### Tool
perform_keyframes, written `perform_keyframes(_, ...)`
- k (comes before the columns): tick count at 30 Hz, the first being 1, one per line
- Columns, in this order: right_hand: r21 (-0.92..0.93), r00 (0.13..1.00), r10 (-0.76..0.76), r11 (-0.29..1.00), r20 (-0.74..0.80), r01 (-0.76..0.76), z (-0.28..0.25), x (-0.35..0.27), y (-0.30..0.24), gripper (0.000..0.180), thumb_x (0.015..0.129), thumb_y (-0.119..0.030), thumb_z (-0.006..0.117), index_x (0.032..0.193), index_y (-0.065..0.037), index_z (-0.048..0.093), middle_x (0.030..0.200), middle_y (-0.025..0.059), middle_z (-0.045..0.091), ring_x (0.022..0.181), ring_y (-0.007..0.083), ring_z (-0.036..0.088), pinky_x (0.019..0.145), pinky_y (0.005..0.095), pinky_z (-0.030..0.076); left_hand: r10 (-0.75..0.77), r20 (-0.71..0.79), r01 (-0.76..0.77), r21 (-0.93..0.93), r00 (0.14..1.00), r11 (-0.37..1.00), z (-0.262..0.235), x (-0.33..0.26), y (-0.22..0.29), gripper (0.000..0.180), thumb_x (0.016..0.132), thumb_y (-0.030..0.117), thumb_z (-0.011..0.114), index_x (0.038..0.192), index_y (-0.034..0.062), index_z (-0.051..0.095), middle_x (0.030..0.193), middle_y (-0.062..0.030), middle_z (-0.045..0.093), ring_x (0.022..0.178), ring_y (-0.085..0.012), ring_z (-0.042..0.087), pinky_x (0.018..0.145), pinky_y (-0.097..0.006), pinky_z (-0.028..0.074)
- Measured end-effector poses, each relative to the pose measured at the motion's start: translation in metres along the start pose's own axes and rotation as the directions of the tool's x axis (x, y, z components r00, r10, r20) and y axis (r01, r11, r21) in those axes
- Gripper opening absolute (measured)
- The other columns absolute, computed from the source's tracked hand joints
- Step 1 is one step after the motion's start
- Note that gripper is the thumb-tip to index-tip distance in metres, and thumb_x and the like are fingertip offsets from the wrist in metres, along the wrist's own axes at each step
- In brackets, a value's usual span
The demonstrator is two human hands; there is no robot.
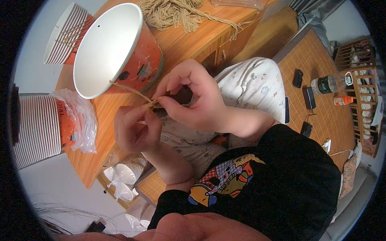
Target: Attaching handle strings to paper buckets through pre-drilled holes.
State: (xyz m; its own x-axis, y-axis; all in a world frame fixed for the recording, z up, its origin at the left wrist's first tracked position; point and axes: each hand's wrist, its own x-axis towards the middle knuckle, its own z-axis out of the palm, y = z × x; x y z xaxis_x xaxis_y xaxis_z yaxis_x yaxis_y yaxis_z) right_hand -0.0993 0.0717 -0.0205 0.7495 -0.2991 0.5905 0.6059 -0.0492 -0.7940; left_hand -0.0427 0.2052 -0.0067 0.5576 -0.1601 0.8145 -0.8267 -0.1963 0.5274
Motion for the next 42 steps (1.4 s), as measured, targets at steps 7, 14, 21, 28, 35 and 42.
perform_keyframes(7, 0.147, 0.997, 0.068, 0.986, 0.030, -0.072, 0.002, 0.003, -0.008, 0.033, 0.082, 0.010, 0.060, 0.101, -0.005, 0.037, 0.097, 0.0107, 0.061, 0.089, 0.0109, 0.058, 0.076, 0.0235, 0.048, -0.105, 0.022, 0.106, -0.069, 0.994, 0.992, 0.001, -0.001, 0.003, 0.027, 0.049, -0.004, 0.068, 0.072, 0.0097, 0.068, 0.054, -0.0018, 0.050, 0.050, -0.0176, 0.048, 0.047, -0.026, 0.036)
perform_keyframes(14, 0.448, 0.961, 0.276, 0.862, -0.021, -0.238, 0.001, 0.004, 0.000, 0.033, 0.083, 0.012, 0.058, 0.102, -0.006, 0.038, 0.097, 0.0088, 0.058, 0.090, 0.0113, 0.057, 0.080, 0.0249, 0.047, -0.095, 0.027, 0.097, -0.091, 0.995, 0.991, 0.000, -0.003, -0.002, 0.027, 0.049, -0.005, 0.067, 0.072, 0.0097, 0.068, 0.056, -0.0021, 0.053, 0.049, -0.0177, 0.047, 0.047, -0.026, 0.034)
perform_keyframes(21, -0.003, 0.988, -0.142, 0.990, -0.062, 0.142, -0.005, 0.005, 0.002, 0.036, 0.077, 0.010, 0.060, 0.105, -0.005, 0.043, 0.101, 0.0110, 0.058, 0.090, 0.0143, 0.054, 0.079, 0.0273, 0.045, -0.064, 0.104, 0.086, -0.221, 0.992, 0.971, -0.002, -0.004, -0.006, 0.012, 0.073, -0.007, 0.065, 0.083, -0.0015, 0.063, 0.069, -0.0057, 0.055, 0.059, -0.0118, 0.046, 0.053, -0.020, 0.033)
perform_keyframes(28, -0.132, 0.988, -0.079, 0.987, 0.129, 0.096, -0.001, 0.006, -0.007, 0.038, 0.074, 0.009, 0.061, 0.103, -0.007, 0.043, 0.092, 0.0139, 0.061, 0.087, 0.0231, 0.057, 0.079, 0.0322, 0.047, -0.358, 0.053, 0.352, -0.355, 0.932, 0.866, 0.000, -0.007, 0.000, 0.016, 0.061, -0.006, 0.067, 0.073, 0.0050, 0.066, 0.065, -0.0036, 0.058, 0.055, -0.0111, 0.049, 0.049, -0.021, 0.036)
perform_keyframes(35, 0.022, 0.988, 0.054, 0.998, 0.142, -0.057, 0.000, 0.003, -0.002, 0.037, 0.078, 0.012, 0.060, 0.106, -0.003, 0.041, 0.094, 0.0142, 0.060, 0.087, 0.0195, 0.060, 0.080, 0.0299, 0.049, -0.358, 0.099, 0.348, -0.566, 0.929, 0.747, 0.001, 0.000, 0.006, 0.014, 0.086, 0.010, 0.061, 0.085, -0.0032, 0.059, 0.071, -0.0065, 0.056, 0.062, -0.0112, 0.050, 0.058, -0.020, 0.038)
perform_keyframes(42, 0.172, 0.966, 0.217, 0.955, 0.140, -0.240, 0.002, 0.004, -0.003, 0.028, 0.086, 0.002, 0.060, 0.108, -0.002, 0.044, 0.096, 0.0057, 0.060, 0.092, 0.0098, 0.060, 0.078, 0.0241, 0.049, -0.530, 0.116, 0.501, -0.539, 0.840, 0.677, 0.000, -0.001, 0.008, 0.010, 0.084, 0.007, 0.065, 0.086, -0.0021, 0.063, 0.077, -0.0052, 0.060, 0.069, -0.0110, 0.055, 0.065, -0.020, 0.044)
